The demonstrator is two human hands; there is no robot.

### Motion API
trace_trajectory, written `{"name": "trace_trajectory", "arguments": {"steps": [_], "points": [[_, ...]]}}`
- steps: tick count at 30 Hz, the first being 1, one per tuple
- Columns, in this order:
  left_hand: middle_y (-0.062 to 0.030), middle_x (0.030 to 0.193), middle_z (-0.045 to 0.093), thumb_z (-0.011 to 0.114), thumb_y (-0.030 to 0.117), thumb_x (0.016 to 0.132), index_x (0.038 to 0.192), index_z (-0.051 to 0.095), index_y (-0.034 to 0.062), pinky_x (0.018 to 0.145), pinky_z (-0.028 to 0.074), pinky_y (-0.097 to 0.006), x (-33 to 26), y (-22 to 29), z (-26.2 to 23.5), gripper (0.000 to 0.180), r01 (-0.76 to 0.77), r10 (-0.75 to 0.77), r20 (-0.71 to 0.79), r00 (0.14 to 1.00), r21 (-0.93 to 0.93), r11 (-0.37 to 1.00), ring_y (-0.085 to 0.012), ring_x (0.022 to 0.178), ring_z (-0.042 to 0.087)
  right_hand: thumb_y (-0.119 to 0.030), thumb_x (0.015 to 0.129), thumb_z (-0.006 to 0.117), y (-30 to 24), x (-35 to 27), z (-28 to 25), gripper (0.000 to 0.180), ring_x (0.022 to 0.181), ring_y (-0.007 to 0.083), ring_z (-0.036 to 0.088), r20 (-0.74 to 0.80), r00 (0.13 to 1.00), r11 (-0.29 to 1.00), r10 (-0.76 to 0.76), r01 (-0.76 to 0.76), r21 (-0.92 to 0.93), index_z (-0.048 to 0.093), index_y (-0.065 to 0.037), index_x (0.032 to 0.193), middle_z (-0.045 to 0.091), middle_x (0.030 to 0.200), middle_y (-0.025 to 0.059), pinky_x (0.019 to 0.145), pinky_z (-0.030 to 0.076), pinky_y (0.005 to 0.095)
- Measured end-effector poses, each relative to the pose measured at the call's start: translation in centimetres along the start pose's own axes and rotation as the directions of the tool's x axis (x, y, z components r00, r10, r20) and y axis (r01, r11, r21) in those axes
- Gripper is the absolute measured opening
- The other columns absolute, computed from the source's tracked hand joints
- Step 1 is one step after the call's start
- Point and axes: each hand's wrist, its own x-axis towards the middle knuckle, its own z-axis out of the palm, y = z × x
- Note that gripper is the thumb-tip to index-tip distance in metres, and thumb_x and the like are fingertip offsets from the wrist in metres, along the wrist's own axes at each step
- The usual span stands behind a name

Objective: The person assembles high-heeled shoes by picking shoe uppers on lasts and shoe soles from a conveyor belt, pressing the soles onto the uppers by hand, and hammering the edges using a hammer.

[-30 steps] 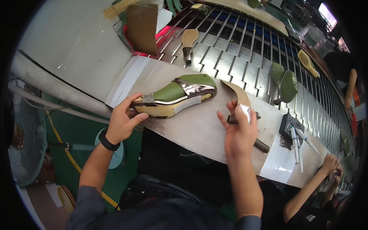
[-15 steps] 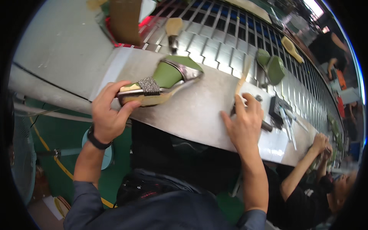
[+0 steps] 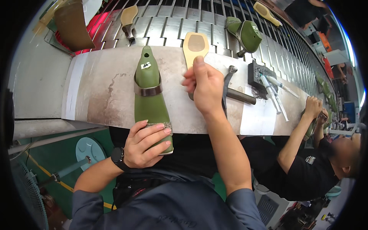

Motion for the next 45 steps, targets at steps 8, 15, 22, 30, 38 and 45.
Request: {"name": "trace_trajectory", "arguments": {"steps": [8, 15, 22, 30, 38, 45], "points": [[-0.0101, 0.138, 0.072, 0.085, 0.016, 0.074, 0.129, 0.067, 0.0134, 0.122, 0.036, -0.052, -1.0, 0.8, 0.0, 0.058, 0.055, -0.055, 0.015, 0.998, -0.032, 0.998, -0.0297, 0.132, 0.065, -0.038, 0.108, 0.066, 0.2, 0.4, 1.2, 0.055, 0.048, 0.0060, 0.045, -0.096, 0.995, 0.997, 0.037, -0.043, -0.066, 0.058, -0.005, 0.064, 0.050, 0.055, -0.0027, 0.045, 0.032, 0.0260], [-0.0104, 0.142, 0.070, 0.078, 0.010, 0.084, 0.125, 0.071, 0.0102, 0.128, 0.029, -0.055, -2.1, 1.4, 0.0, 0.042, 0.056, -0.056, -0.051, 0.997, -0.013, 0.998, -0.0277, 0.137, 0.063, -0.027, 0.105, 0.071, 0.8, 0.3, 1.0, 0.038, 0.054, 0.0064, 0.053, -0.061, 0.998, 1.000, 0.029, -0.030, -0.001, 0.064, -0.004, 0.076, 0.063, 0.065, 0.0009, 0.050, 0.041, 0.0244], [-0.0161, 0.138, 0.072, 0.077, 0.003, 0.083, 0.118, 0.073, 0.0048, 0.121, 0.042, -0.054, -6.6, 4.5, -2.4, 0.035, 0.038, -0.037, 0.007, 0.999, -0.076, 0.996, -0.0325, 0.135, 0.064, -0.014, 0.100, 0.075, 3.1, -2.0, -0.6, 0.026, 0.095, 0.0146, 0.067, -0.118, 0.966, 0.972, -0.231, 0.225, -0.065, 0.068, 0.006, 0.116, 0.071, 0.111, 0.0114, 0.087, 0.054, 0.0279], [-0.0182, 0.146, 0.063, 0.080, 0.007, 0.084, 0.136, 0.063, 0.0089, 0.115, 0.048, -0.053, -4.8, 0.8, -2.9, 0.055, 0.022, -0.016, -0.174, 0.985, 0.028, 0.999, -0.0364, 0.132, 0.064, -0.010, 0.092, 0.076, 1.6, -4.8, -1.3, 0.034, 0.117, 0.0415, 0.068, 0.054, 0.915, 0.689, -0.399, 0.338, -0.641, 0.069, 0.009, 0.120, 0.065, 0.136, 0.0291, 0.101, 0.054, 0.0431], [-0.0113, 0.153, 0.062, 0.071, 0.014, 0.088, 0.141, 0.068, 0.0170, 0.126, 0.034, -0.054, 1.0, -1.8, -2.4, 0.053, -0.136, 0.101, 0.218, 0.971, 0.153, 0.979, -0.0299, 0.145, 0.056, -0.006, 0.099, 0.071, -0.9, -14.5, -6.0, 0.042, 0.124, 0.0224, 0.064, 0.111, 0.993, 0.970, -0.047, 0.072, -0.233, 0.060, 0.009, 0.136, 0.055, 0.151, 0.0240, 0.102, 0.053, 0.0355], [-0.0059, 0.142, 0.071, 0.072, 0.019, 0.096, 0.132, 0.071, 0.0195, 0.126, 0.031, -0.061, 5.5, -3.3, -2.8, 0.036, -0.362, 0.343, 0.146, 0.928, 0.133, 0.923, -0.0285, 0.136, 0.064, -0.020, 0.104, 0.065, 3.4, -23.7, -8.4, 0.049, 0.129, 0.0228, 0.064, 0.135, 0.973, 0.868, 0.187, -0.228, 0.441, 0.056, 0.006, 0.145, 0.061, 0.144, 0.0201, 0.100, 0.055, 0.0341]]}}
